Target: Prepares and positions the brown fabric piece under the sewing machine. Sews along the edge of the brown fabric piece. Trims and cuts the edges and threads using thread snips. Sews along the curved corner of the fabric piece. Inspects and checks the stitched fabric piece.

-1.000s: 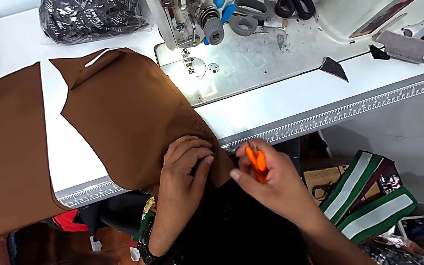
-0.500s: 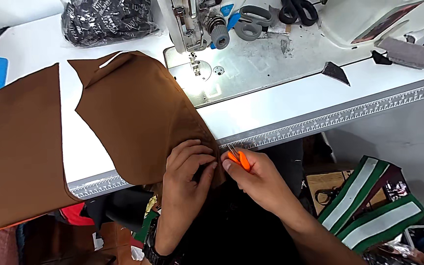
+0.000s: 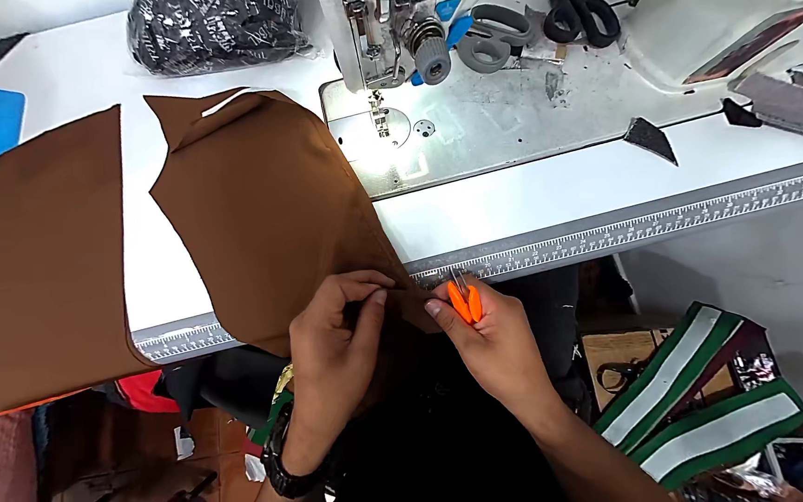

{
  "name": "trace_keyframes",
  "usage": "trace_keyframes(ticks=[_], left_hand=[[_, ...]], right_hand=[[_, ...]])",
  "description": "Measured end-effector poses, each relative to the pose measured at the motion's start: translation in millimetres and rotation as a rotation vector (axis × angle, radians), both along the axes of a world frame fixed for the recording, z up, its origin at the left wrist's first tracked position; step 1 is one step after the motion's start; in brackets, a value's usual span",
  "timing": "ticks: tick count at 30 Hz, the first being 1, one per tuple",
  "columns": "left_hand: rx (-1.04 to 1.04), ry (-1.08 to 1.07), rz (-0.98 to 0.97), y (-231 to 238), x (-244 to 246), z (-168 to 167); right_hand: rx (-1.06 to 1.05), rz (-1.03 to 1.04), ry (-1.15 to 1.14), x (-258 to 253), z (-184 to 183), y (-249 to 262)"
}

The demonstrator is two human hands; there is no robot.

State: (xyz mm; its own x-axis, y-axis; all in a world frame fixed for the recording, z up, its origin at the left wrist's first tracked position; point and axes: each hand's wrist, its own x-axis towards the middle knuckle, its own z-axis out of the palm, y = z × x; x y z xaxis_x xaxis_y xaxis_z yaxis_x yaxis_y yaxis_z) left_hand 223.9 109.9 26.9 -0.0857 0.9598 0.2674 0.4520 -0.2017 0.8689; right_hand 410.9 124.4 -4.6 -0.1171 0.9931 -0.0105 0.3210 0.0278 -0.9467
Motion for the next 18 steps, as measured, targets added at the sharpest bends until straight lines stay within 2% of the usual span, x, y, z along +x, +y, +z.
trace_keyframes(ticks=[6, 8, 12, 15, 18], left_hand=[[-0.050, -0.011, -0.116, 12, -5, 6], [-0.072, -0.009, -0.150, 13, -7, 8], [-0.100, -0.014, -0.181, 14, -9, 11], [-0.124, -0.013, -0.200, 15, -10, 13], [-0.158, -0.047, -0.222, 15, -11, 14]], right_hand=[[0.079, -0.031, -0.081, 6, 0, -1], [0.085, -0.034, 0.039, 13, 11, -5], [-0.108, 0.228, 0.632, 26, 40, -17], [-0.316, 0.524, 0.708, 19, 43, -20], [-0.567, 0.590, 0.774, 6, 21, -9]])
